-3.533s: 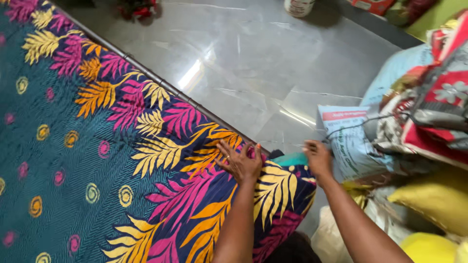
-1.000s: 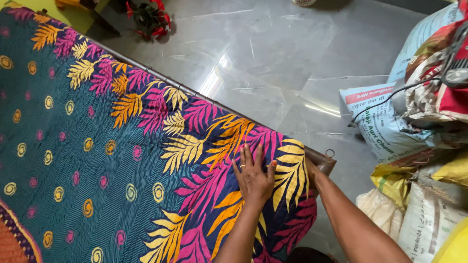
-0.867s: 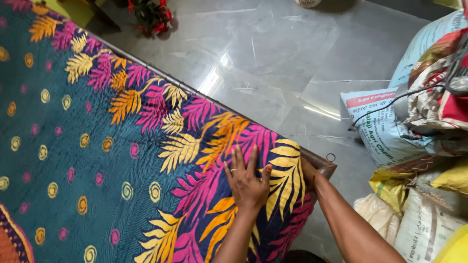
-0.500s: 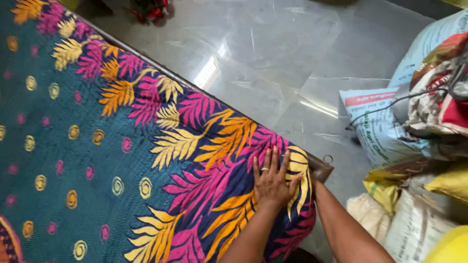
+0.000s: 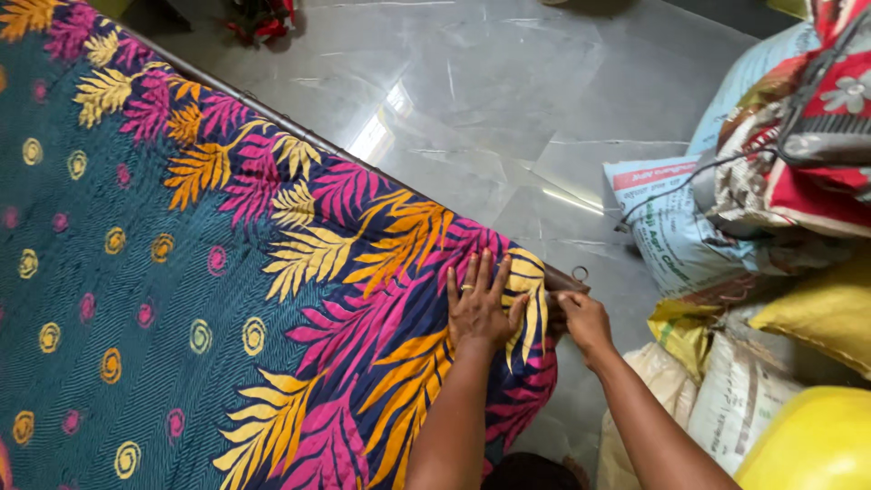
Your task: The person smooths and adjusts a colorful patterned bedsheet on a metal-frame bed, tucking the edges under the mattress. They then pick up a book from a small stool, place it on the bed, and move a potted artificial flower onto the stool.
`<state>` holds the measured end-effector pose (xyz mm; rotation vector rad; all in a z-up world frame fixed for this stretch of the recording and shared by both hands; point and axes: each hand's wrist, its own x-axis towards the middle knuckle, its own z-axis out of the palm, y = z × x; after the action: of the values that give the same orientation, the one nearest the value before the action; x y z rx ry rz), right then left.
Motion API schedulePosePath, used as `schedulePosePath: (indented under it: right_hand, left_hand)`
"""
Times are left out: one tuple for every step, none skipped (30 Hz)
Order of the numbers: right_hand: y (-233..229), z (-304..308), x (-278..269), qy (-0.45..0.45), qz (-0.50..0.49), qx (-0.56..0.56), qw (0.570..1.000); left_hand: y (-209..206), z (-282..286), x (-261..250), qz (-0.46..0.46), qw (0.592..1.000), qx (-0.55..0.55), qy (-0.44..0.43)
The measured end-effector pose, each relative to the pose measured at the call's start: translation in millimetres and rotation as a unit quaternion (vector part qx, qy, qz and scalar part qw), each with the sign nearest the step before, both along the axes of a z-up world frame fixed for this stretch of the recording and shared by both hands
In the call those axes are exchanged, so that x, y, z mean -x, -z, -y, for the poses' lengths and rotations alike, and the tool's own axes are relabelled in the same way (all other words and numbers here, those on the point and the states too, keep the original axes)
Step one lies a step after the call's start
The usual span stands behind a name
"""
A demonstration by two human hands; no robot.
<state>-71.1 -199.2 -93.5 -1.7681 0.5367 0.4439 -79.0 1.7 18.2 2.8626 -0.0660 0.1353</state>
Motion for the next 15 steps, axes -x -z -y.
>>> schedulePosePath:
  right_hand:
    - [-5.4,6.2,12.4,0.037,-0.04,-0.052,0.997]
    - [-8.8,10.2,24.0,0.076,-0.077,-0.103,0.989]
    - [-10.4,11.0,37.8,0.066,-0.093,-0.119,0.986]
    - [-11.1,10.4,52.4,0.057,-0.108,-0.136,0.983]
    - [-11.2,9.2,63.1,0.048,-0.123,-0.153,0.979]
    - [-10.6,6.7,72.1,0.074,-0.103,-0.159,0.979]
    - [-10.2,2.1,80.4,0.099,-0.083,-0.165,0.978]
    - [-11.4,-3.8,89.2,0.124,-0.062,-0.17,0.976]
    - [-14.4,-8.1,101.4,0.128,-0.006,-0.07,0.989]
    - [-17.2,-11.4,111.2,0.127,0.052,0.03,0.99]
    - [-20.5,-14.2,120.5,0.125,0.109,0.13,0.978]
    - [-23.8,-23.0,128.1,0.142,0.09,0.071,0.983]
    - [-28.1,-33.6,137.0,0.157,0.071,0.013,0.985]
    - [-33.8,-40.7,140.7,0.171,0.053,-0.045,0.983]
    - [-40.9,-49.0,142.1,0.178,0.045,-0.115,0.976]
  left_hand:
    - [-0.6,-0.3,1.1,0.004,1.0,0.001,-0.001]
    - [-1.3,-1.2,-0.3,0.008,1.0,0.003,0.0]
    - [-2.3,-1.8,-1.6,0.013,1.0,0.005,0.0]
    - [-3.7,-1.9,-3.1,0.011,1.0,0.009,0.002]
    - [-5.3,-2.0,-4.3,0.009,1.0,0.013,0.003]
    - [-6.6,-2.4,-2.9,0.004,1.0,0.017,0.004]
    - [-8.3,-3.5,-2.6,0.0,1.0,0.029,0.011]
    - [-10.9,-6.2,-3.3,-0.003,0.999,0.041,0.017]
    - [-13.6,-8.8,-1.2,-0.007,0.998,0.053,0.023]
    - [-16.1,-12.5,-0.3,-0.01,0.997,0.071,0.038]
    - [-19.1,-16.3,0.2,-0.013,0.995,0.088,0.054]
    - [-23.7,-22.9,-0.4,-0.014,0.992,0.103,0.071]
    - [-28.7,-30.7,4.2,-0.014,0.993,0.107,0.057]
    - [-33.1,-38.6,12.3,-0.013,0.993,0.114,0.042]
    - [-37.4,-47.5,19.9,-0.011,0.992,0.121,0.028]
